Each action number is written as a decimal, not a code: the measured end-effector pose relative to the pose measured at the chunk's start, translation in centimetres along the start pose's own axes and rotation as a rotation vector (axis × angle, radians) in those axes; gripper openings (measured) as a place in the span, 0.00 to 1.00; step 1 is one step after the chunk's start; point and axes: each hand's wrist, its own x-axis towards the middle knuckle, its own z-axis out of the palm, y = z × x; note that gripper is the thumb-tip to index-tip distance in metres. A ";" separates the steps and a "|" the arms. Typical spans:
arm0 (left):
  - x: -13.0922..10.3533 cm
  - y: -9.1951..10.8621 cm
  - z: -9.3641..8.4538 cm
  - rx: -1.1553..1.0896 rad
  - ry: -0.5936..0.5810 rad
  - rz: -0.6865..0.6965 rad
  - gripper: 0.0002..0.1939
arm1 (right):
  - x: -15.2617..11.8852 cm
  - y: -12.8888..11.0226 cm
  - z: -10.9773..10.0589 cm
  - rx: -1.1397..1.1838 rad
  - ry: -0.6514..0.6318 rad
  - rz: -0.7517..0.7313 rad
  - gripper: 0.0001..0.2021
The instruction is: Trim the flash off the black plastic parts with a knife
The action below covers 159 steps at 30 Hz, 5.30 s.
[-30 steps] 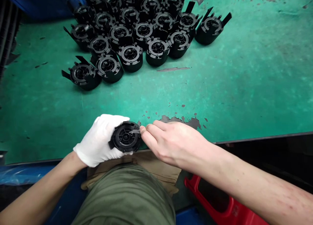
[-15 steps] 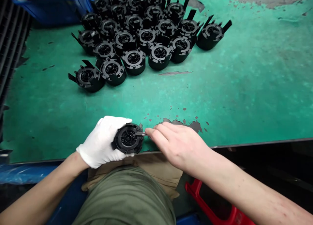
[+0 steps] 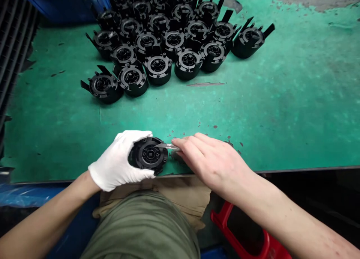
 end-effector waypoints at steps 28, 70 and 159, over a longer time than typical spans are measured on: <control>-0.6 -1.8 -2.2 -0.161 -0.079 0.053 0.36 | -0.1 0.3 1.3 0.275 0.050 0.276 0.13; 2.6 -0.5 -1.5 0.028 -0.065 0.113 0.28 | -0.3 -6.1 1.9 -0.112 0.000 0.284 0.20; 2.8 -0.8 -1.3 0.057 -0.093 0.090 0.24 | 1.6 -4.6 0.2 -0.366 -0.142 -0.031 0.20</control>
